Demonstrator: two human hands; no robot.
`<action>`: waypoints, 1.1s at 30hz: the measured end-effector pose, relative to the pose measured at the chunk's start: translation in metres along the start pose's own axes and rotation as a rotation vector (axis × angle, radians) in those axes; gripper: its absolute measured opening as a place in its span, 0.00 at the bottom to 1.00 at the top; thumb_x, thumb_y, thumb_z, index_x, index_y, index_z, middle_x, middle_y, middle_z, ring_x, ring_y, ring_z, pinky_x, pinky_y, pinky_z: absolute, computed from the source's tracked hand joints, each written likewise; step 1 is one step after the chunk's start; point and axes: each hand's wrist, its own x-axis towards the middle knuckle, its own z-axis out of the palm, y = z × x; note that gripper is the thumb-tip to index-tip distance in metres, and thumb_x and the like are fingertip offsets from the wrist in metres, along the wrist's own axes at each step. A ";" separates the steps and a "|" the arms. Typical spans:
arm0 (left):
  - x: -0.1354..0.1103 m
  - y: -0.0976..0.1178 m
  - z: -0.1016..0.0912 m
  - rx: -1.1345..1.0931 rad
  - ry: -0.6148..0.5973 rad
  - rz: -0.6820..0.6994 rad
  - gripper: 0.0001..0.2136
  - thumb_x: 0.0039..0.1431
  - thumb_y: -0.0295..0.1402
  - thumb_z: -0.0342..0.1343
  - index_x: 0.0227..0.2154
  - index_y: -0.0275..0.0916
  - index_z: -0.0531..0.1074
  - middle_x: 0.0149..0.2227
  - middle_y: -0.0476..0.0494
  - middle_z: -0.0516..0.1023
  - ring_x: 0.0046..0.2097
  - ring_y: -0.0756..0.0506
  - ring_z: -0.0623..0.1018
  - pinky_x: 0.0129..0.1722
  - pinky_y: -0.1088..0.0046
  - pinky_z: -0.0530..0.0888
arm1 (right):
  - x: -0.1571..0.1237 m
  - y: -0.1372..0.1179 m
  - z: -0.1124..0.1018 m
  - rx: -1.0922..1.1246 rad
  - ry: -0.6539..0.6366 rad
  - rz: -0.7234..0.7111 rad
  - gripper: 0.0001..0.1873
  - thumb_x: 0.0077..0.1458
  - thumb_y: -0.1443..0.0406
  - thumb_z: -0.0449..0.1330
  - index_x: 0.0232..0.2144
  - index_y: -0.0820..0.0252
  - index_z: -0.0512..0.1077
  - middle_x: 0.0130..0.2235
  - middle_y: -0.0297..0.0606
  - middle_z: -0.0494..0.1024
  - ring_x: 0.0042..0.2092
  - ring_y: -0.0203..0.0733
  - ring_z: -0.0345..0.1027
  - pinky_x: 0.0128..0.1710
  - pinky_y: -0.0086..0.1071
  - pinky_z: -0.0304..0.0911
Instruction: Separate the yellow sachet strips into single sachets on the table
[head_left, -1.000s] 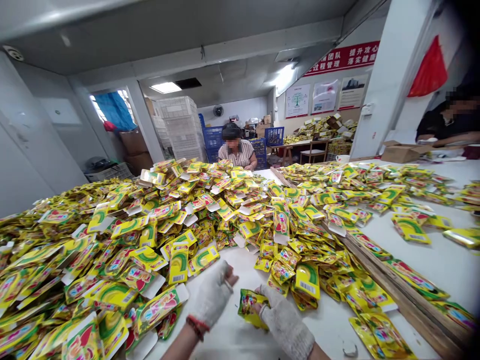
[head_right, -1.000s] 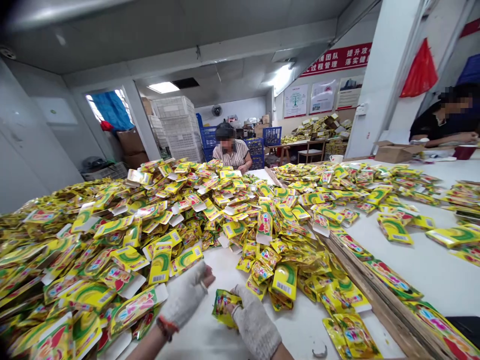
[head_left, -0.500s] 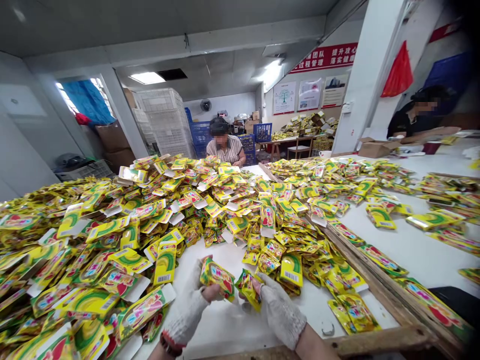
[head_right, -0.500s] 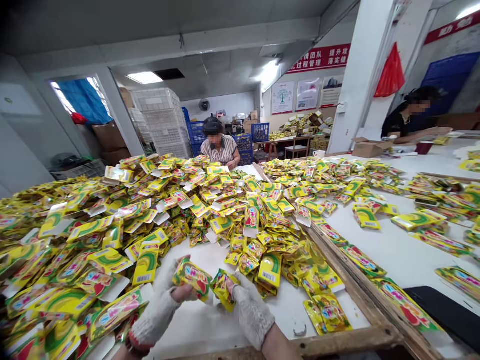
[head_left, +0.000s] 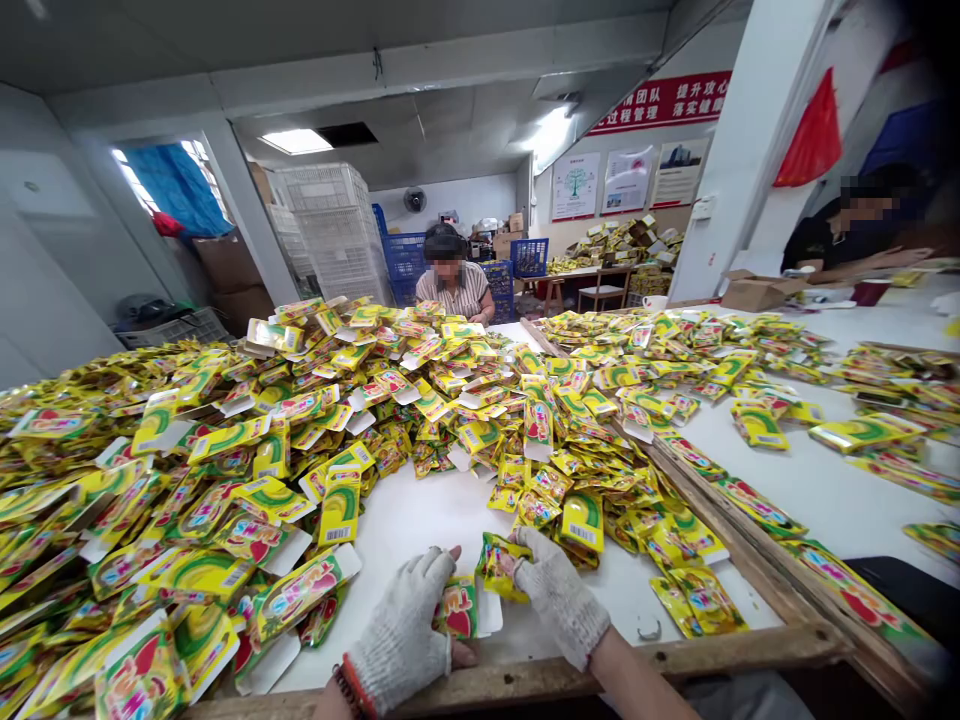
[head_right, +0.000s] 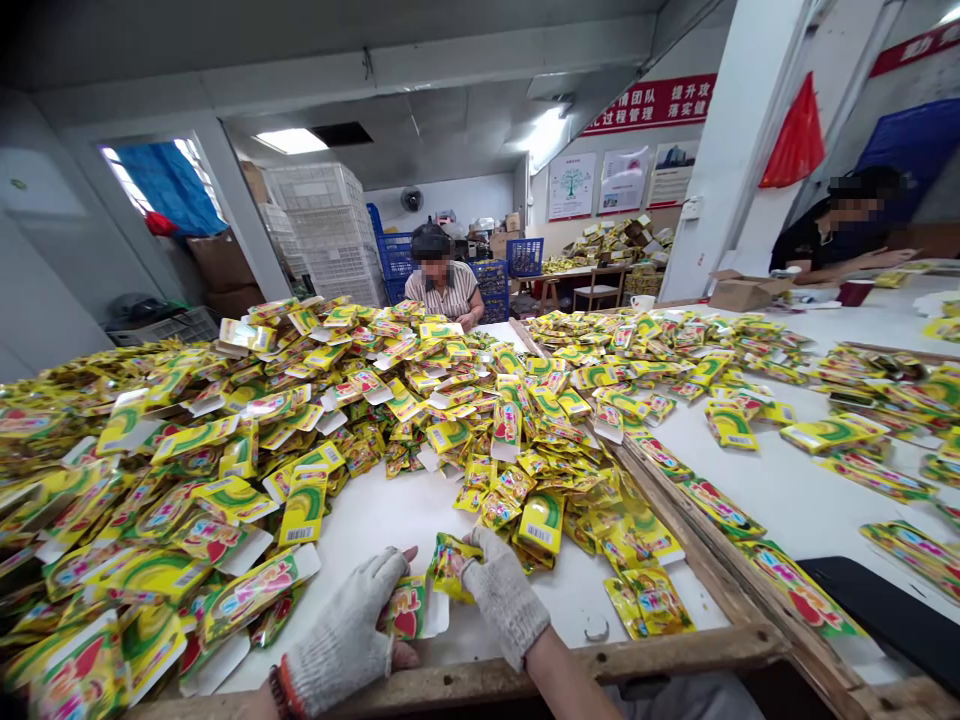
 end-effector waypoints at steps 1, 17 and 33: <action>0.000 0.000 0.004 0.010 0.024 -0.017 0.35 0.41 0.35 0.63 0.56 0.40 0.65 0.55 0.37 0.70 0.55 0.36 0.70 0.55 0.61 0.67 | 0.000 -0.001 -0.001 0.015 0.015 0.001 0.20 0.44 0.55 0.62 0.36 0.61 0.67 0.34 0.38 0.75 0.33 0.41 0.71 0.33 0.34 0.69; 0.003 0.018 0.012 0.019 0.065 0.094 0.23 0.45 0.28 0.54 0.48 0.38 0.69 0.49 0.38 0.71 0.49 0.38 0.70 0.50 0.61 0.68 | -0.020 -0.036 -0.011 -0.795 -0.010 -0.181 0.07 0.50 0.64 0.59 0.32 0.60 0.75 0.33 0.39 0.78 0.35 0.41 0.69 0.35 0.30 0.59; 0.003 0.016 0.030 -0.089 0.177 0.176 0.26 0.42 0.25 0.55 0.49 0.37 0.68 0.47 0.37 0.71 0.49 0.38 0.72 0.50 0.59 0.72 | -0.020 -0.025 -0.016 -0.565 -0.008 -0.109 0.04 0.46 0.68 0.57 0.20 0.59 0.67 0.23 0.31 0.69 0.28 0.35 0.61 0.28 0.27 0.56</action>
